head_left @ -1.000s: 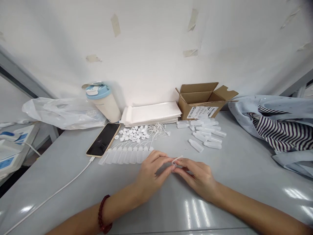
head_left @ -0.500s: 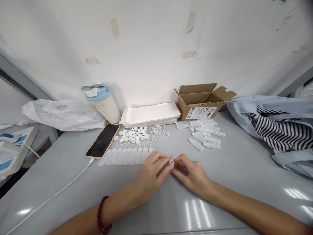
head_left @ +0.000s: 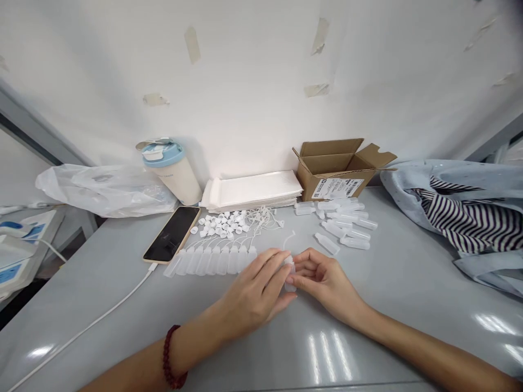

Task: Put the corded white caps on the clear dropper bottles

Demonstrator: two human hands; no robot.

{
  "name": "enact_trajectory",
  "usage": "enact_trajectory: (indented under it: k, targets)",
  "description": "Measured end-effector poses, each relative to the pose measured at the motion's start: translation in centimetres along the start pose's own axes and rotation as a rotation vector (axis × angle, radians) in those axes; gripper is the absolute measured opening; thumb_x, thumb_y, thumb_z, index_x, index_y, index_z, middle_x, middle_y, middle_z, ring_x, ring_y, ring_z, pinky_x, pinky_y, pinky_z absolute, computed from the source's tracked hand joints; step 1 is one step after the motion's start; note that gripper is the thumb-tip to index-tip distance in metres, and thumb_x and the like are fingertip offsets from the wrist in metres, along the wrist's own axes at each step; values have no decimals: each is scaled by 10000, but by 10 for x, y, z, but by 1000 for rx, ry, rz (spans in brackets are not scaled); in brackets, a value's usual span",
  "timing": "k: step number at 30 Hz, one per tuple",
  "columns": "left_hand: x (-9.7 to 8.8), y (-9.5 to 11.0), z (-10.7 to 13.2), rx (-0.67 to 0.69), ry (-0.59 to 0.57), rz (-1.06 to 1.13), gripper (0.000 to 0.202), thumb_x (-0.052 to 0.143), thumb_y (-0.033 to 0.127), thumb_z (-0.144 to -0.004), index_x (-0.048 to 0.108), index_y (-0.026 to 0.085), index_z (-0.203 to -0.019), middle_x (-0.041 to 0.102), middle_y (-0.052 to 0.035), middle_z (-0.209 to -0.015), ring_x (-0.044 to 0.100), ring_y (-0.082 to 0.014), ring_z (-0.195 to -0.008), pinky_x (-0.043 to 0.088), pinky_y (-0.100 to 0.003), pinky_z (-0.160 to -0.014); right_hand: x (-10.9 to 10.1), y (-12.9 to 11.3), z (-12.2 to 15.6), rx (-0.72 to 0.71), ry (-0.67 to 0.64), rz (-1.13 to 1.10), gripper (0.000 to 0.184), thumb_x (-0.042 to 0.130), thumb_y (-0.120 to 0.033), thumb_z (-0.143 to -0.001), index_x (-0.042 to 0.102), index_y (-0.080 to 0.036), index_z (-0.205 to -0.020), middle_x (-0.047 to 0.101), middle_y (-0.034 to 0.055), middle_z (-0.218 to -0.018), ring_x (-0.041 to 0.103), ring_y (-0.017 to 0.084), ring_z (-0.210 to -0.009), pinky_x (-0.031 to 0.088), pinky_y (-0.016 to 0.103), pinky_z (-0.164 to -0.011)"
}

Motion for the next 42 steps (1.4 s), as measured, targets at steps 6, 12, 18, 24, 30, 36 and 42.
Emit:
enact_trajectory:
  k: [6, 12, 18, 24, 30, 36, 42]
  targets:
    - [4, -2, 3, -27, -17, 3, 245, 593, 219, -878, 551, 75, -1071, 667, -154, -1044, 605, -291, -1060, 576, -431, -851, 2, 5, -1, 14, -30, -25, 260, 753, -318, -723, 589, -180, -870, 720, 20, -775, 699, 176, -764, 559, 286, -670]
    - [6, -37, 11, -202, -149, 155, 309, 660, 268, -834, 553, 109, -1076, 646, -137, -1100, 538, -284, -1101, 512, -466, -923, -6, 4, -3, -17, -25, 161, 352, 669, -357, -799, 607, -166, -1087, 741, 82, -938, 712, 208, -840, 585, 367, -767]
    - [7, -67, 19, -331, -277, 263, 345, 727, 273, -774, 591, 179, -1076, 666, -90, -1088, 515, -269, -1122, 484, -455, -929, -27, -11, -7, -118, 123, 236, 373, 640, -434, -807, 613, -174, -1073, 748, 97, -901, 719, 247, -851, 592, 411, -760]
    - [7, -68, 20, -387, -361, 296, 345, 729, 275, -763, 590, 178, -1063, 657, -89, -1074, 498, -277, -1134, 482, -455, -920, -41, -24, -10, -150, 246, 243, 346, 672, -456, -776, 629, -175, -973, 742, 86, -840, 728, 252, -783, 600, 400, -716]
    - [4, -68, 18, -371, -390, 266, 316, 706, 267, -778, 581, 179, -1054, 646, -83, -1068, 488, -277, -1135, 462, -463, -941, -46, -28, -10, -210, 275, 281, 328, 655, -453, -801, 622, -175, -972, 733, 83, -829, 721, 232, -752, 606, 393, -699]
    - [6, -65, 20, -351, -386, 255, 390, 708, 310, -778, 578, 183, -1123, 634, -93, -1125, 464, -287, -1180, 449, -469, -967, -53, -36, -8, -271, 345, 365, 306, 663, -466, -788, 629, -192, -920, 727, 64, -798, 703, 207, -663, 607, 379, -658]
    - [8, -64, 21, -338, -384, 253, 304, 672, 260, -801, 613, 200, -1093, 637, -87, -1114, 465, -293, -1183, 449, -470, -968, -55, -37, -8, -277, 369, 376, 295, 655, -465, -791, 626, -194, -901, 719, 64, -805, 699, 198, -658, 601, 359, -649]
Point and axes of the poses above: each hand's wrist, its own z-axis away from the middle knuckle, its own x-axis out of the palm, y = z × x, the point moved 5 cm from there along -z, towards the middle knuckle
